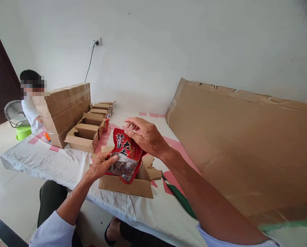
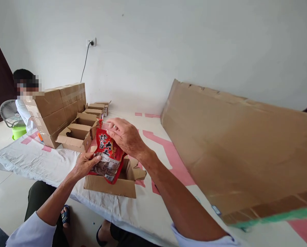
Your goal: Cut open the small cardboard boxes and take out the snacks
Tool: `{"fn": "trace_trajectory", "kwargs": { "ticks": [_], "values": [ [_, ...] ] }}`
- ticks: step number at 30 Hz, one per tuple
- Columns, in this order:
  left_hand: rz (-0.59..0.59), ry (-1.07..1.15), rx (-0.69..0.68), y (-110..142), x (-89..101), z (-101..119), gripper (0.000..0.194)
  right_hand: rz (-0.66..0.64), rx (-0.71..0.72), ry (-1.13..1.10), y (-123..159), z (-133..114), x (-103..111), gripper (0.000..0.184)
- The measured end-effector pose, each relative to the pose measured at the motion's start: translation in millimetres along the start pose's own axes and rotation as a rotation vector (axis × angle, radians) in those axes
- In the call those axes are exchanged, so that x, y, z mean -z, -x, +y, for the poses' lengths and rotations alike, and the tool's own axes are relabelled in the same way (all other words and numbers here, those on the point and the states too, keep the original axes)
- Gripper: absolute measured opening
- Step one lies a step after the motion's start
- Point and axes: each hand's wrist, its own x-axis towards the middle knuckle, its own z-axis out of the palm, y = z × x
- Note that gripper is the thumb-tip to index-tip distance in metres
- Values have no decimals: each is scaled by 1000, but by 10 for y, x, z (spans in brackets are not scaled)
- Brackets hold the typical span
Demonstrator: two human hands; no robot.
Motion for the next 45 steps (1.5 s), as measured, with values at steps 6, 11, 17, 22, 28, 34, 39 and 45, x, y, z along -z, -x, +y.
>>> {"fn": "trace_trajectory", "kwargs": {
  "ticks": [6, 11, 17, 22, 28, 34, 39, 45],
  "values": [
    [182, 46, -116, -15, -50, 12, 66, 368, -440, -366, 642, 202, -381, 74],
    [189, 30, -98, -34, -76, 52, 59, 28, -721, -822, 991, 143, -697, 66],
    [204, 94, -79, -105, -30, 129, 67, -15, -761, -954, 1012, 131, -694, 63],
    [170, 201, -23, -146, -47, 107, 63, -4, -732, -996, 1059, 220, -720, 63],
    [159, 201, -47, -236, -22, 99, 61, 59, -728, -989, 1047, 315, -809, 59],
    [159, 163, -61, -284, 46, 128, 64, 154, -742, -1033, 949, 289, -831, 57],
    [129, 120, -61, -318, 84, 91, 60, 151, -801, -1109, 972, 334, -843, 54],
    [86, 38, -61, -306, 94, 112, 63, 248, -844, -1069, 943, 442, -886, 55]
  ]
}}
